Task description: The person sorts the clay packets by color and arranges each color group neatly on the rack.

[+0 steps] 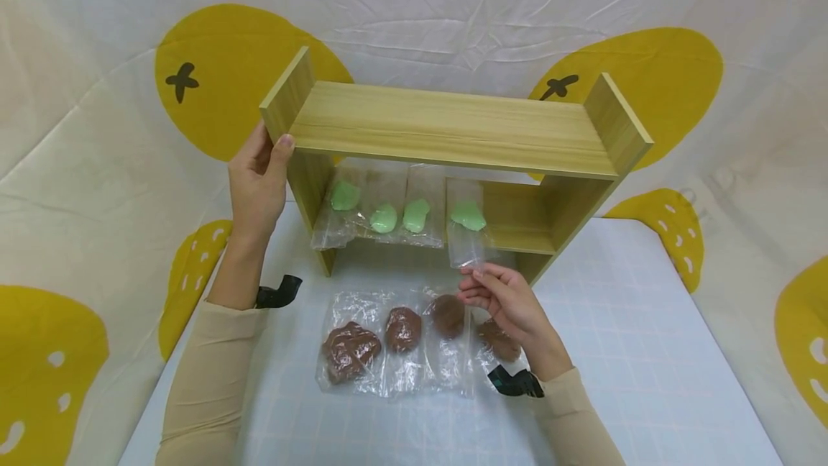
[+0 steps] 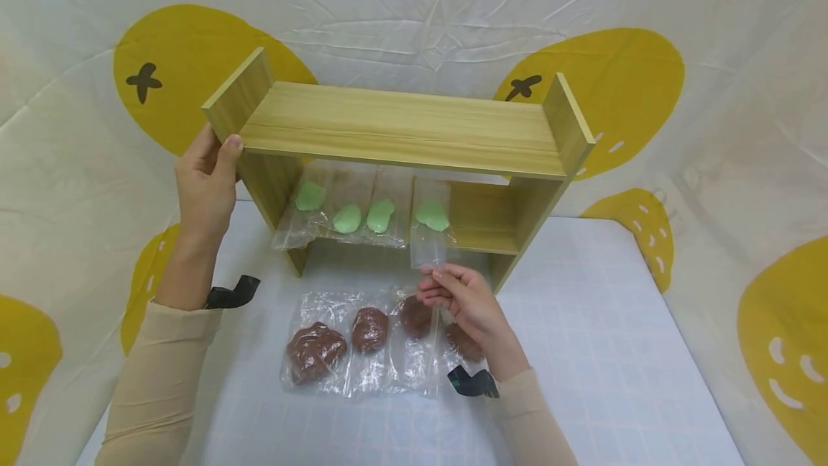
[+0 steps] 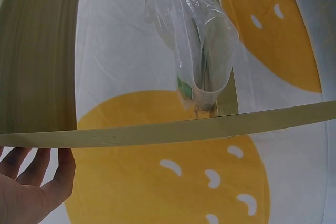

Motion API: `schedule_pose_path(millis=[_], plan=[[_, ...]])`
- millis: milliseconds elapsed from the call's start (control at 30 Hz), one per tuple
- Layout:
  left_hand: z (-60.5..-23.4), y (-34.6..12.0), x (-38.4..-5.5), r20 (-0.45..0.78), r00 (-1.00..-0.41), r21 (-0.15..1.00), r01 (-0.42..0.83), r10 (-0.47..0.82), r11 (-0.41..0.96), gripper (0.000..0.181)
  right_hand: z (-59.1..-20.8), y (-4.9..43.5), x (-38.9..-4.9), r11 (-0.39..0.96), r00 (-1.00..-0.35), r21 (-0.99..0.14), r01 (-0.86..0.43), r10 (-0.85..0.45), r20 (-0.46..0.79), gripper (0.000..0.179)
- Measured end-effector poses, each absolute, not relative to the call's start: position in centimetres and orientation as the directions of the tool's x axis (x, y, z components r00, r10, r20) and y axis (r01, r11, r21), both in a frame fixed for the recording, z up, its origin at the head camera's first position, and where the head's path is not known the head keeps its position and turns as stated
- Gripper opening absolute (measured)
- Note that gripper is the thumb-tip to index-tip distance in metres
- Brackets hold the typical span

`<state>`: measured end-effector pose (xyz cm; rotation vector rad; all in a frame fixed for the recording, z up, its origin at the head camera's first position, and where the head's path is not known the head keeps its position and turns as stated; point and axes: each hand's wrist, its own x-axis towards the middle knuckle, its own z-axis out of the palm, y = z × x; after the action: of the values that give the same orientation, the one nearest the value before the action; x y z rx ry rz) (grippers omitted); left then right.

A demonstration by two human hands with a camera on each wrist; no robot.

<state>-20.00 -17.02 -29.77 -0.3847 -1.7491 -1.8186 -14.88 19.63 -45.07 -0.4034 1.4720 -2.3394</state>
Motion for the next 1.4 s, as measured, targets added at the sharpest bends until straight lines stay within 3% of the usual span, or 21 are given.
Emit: schedule_pose_path(millis=[967,1167,1400], plan=[[-29.4,-16.7,-19.4,0.576,-0.789,0.814,0.577,-0.215,0.066,0.043,-45.0,19.2,-16.6,-0.450,-0.903,-0.874,0.185,-0.428,0.029,0.026],[-29.5,-16.7,-19.5,0.573,-0.791,0.815,0.579,-0.215,0.041,0.043,-44.9,19.6,-16.3,-0.416,-0.903,-0.892,0.176,-0.429,0.022,0.024],[-29.4,-16.8,-19.6,0.573,-0.790,0.816,0.575,-0.220,0.060,0.042,-44.5,20.6,-15.2,-0.280,-0.925,-0.950,0.135,-0.378,-0.020,0.020]])
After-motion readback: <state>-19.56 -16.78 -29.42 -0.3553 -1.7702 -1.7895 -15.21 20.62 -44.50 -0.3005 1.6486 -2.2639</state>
